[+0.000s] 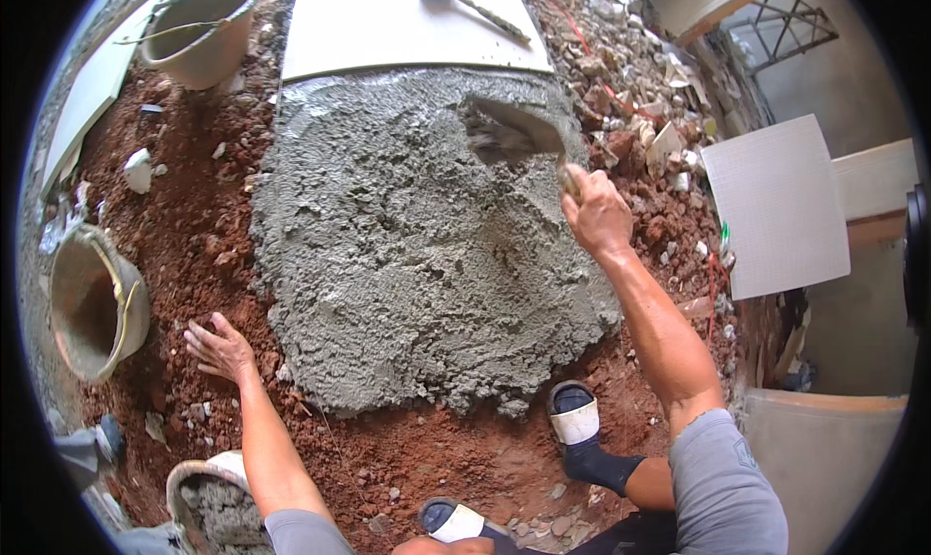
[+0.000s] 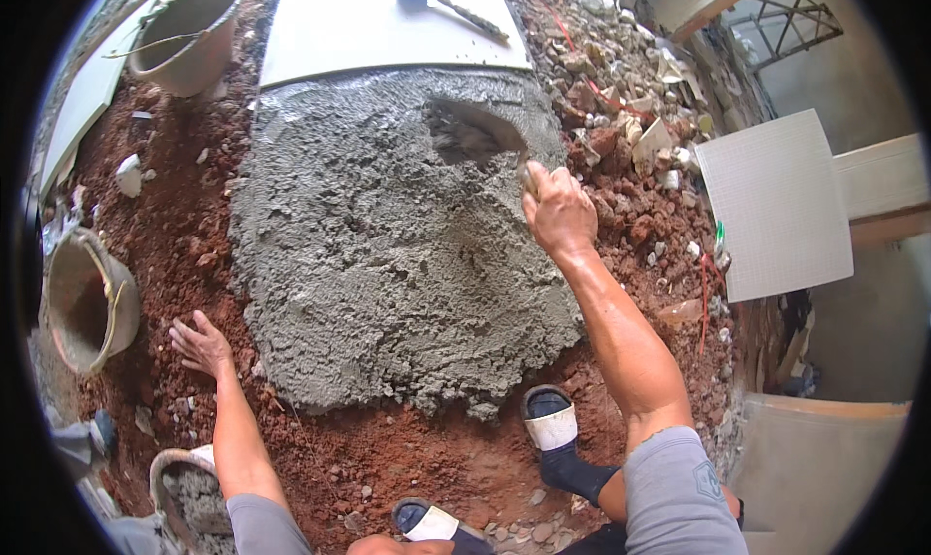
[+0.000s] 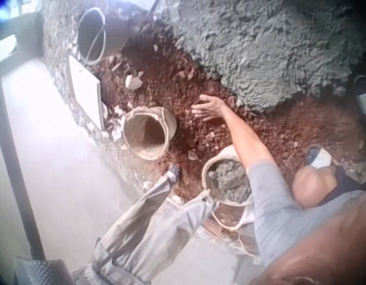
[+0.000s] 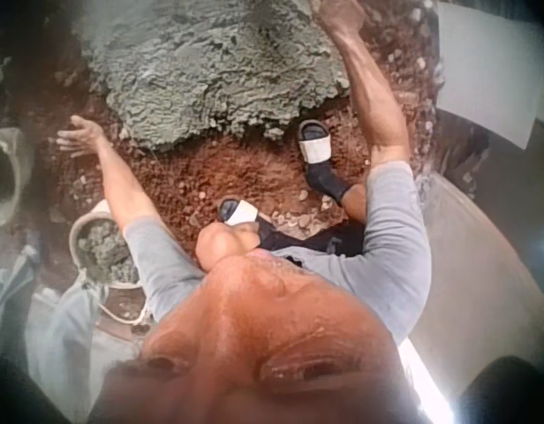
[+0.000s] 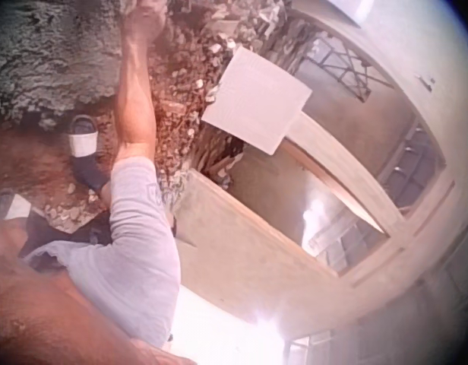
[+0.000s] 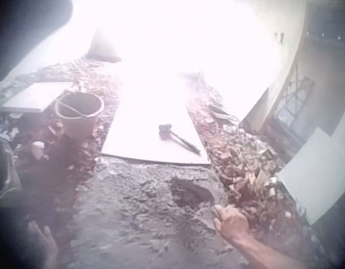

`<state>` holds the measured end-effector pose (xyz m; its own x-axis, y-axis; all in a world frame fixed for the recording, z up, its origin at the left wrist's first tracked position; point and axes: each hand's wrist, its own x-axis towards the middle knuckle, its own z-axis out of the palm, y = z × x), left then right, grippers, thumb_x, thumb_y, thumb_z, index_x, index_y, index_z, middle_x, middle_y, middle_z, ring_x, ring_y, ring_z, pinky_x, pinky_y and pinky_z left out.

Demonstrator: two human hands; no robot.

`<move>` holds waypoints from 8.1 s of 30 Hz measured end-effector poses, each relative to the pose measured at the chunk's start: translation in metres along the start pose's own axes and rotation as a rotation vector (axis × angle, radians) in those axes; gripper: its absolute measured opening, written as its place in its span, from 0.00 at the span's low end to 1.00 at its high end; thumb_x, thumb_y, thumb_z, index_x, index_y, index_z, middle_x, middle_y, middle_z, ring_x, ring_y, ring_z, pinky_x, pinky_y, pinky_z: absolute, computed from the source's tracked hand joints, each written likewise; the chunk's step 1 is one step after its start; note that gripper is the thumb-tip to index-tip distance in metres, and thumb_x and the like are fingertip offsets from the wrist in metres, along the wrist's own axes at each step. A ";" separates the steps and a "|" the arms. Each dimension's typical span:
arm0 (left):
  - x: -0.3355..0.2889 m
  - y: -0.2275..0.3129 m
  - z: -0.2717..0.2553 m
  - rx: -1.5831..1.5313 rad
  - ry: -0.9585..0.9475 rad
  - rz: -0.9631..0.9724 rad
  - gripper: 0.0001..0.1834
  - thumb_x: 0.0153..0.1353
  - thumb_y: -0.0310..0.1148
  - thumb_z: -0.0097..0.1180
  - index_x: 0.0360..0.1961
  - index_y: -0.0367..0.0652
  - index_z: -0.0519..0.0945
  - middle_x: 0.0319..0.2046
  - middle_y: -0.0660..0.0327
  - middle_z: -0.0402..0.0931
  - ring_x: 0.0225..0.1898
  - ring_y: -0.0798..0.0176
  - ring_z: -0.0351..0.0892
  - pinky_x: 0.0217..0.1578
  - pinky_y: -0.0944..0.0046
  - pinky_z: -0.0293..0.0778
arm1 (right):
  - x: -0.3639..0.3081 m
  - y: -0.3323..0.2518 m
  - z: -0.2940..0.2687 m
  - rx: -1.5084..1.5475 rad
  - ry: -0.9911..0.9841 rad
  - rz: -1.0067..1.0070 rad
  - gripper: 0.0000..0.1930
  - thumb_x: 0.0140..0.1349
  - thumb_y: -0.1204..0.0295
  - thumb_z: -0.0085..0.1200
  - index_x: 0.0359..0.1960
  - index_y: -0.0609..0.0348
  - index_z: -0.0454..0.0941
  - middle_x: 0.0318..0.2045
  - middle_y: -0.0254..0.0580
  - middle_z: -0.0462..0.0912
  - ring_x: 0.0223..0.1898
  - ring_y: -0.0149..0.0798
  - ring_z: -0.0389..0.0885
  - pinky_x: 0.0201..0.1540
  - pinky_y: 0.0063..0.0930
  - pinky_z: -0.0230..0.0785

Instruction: The person spreads cement on the floor using a trowel, places a large tile onto the cement, and taps it into place with a rubber mallet. The person repeats the process by adding more cement and positioning another tile.

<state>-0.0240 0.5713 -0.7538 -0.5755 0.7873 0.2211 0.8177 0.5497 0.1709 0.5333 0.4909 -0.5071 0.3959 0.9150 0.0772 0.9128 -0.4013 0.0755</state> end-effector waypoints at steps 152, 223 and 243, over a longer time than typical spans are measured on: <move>-0.009 -0.006 0.024 0.235 0.158 0.117 0.32 0.69 0.60 0.35 0.70 0.61 0.58 0.72 0.66 0.49 0.72 0.57 0.47 0.64 0.29 0.37 | 0.116 0.068 0.037 0.885 -0.393 0.780 0.20 0.69 0.52 0.45 0.48 0.57 0.71 0.24 0.39 0.76 0.17 0.32 0.75 0.17 0.27 0.69; -0.013 0.023 -0.013 0.176 0.010 0.083 0.34 0.66 0.54 0.40 0.70 0.52 0.57 0.72 0.58 0.48 0.73 0.51 0.43 0.64 0.30 0.37 | 0.165 -0.238 0.046 0.006 -0.307 -0.441 0.17 0.70 0.54 0.43 0.48 0.52 0.73 0.36 0.48 0.80 0.33 0.47 0.84 0.38 0.44 0.79; -0.013 0.021 -0.009 0.136 0.080 0.107 0.34 0.66 0.55 0.39 0.71 0.54 0.57 0.72 0.59 0.48 0.73 0.53 0.45 0.65 0.31 0.37 | 0.162 -0.243 0.025 0.174 -0.544 -0.099 0.20 0.68 0.54 0.44 0.47 0.56 0.78 0.44 0.52 0.82 0.47 0.49 0.80 0.51 0.46 0.71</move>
<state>0.0003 0.5699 -0.7446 -0.4796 0.8217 0.3079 0.8656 0.5007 0.0119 0.3786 0.7377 -0.5376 0.2602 0.8556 -0.4475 0.9329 -0.3423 -0.1120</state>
